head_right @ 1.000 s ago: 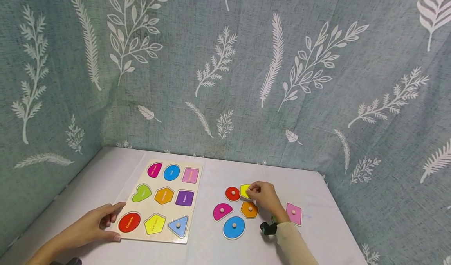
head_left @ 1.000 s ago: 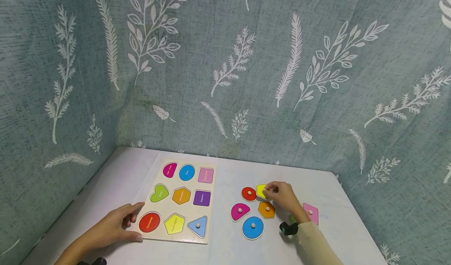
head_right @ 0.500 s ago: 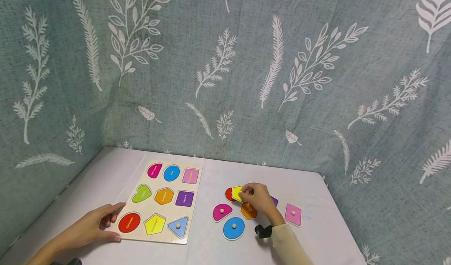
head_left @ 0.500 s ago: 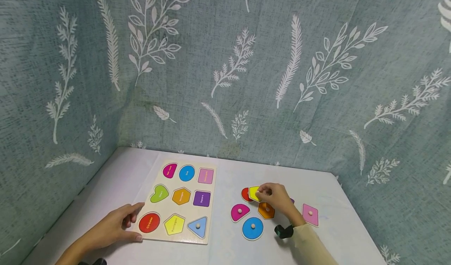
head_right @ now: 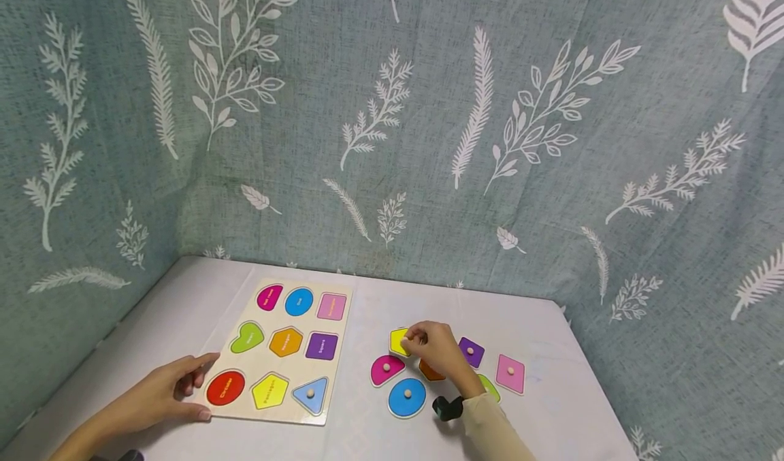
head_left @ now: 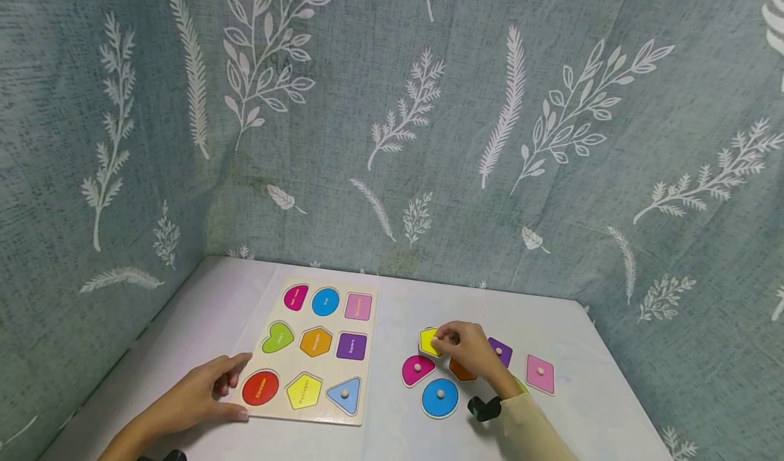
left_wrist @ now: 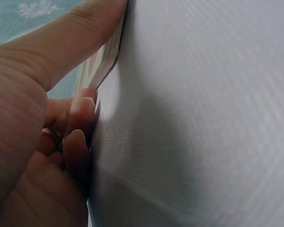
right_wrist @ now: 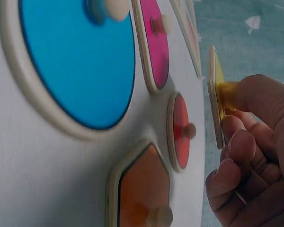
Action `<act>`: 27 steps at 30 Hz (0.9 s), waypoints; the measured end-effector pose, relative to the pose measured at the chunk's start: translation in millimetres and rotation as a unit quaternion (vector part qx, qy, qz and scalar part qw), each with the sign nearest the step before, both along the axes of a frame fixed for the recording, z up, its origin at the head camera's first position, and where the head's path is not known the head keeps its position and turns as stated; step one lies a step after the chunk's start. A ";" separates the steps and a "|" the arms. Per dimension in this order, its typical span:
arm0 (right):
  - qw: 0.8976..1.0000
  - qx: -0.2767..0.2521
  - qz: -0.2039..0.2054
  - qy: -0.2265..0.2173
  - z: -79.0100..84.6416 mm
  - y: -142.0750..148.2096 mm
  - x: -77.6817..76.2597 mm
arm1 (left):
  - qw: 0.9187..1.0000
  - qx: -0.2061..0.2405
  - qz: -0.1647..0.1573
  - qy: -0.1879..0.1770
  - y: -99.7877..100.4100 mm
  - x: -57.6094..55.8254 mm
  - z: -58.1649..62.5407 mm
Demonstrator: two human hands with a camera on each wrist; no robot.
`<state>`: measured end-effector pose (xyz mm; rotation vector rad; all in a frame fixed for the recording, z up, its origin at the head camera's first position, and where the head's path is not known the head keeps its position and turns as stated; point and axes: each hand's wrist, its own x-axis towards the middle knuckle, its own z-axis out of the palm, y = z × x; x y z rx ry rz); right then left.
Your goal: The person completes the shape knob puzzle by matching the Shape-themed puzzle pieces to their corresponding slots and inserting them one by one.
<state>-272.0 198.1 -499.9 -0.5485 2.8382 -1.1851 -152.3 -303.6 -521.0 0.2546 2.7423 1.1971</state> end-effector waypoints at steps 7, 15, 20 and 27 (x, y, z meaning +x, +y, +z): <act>0.999 -0.005 0.030 0.021 3.3 -9.8 1.3 | 1.000 -0.013 0.012 -0.003 2.3 -2.3 1.3; 0.997 -0.008 0.065 0.028 2.4 -22.1 4.2 | 1.000 -0.014 0.023 -0.016 3.7 -2.4 1.6; 0.996 -0.006 0.084 0.025 0.5 -30.6 7.3 | 1.000 -0.004 0.019 -0.017 3.1 -1.2 0.2; 0.995 -0.009 0.098 0.021 -2.0 -43.9 7.8 | 1.000 -0.003 0.014 -0.010 1.6 -0.2 -1.8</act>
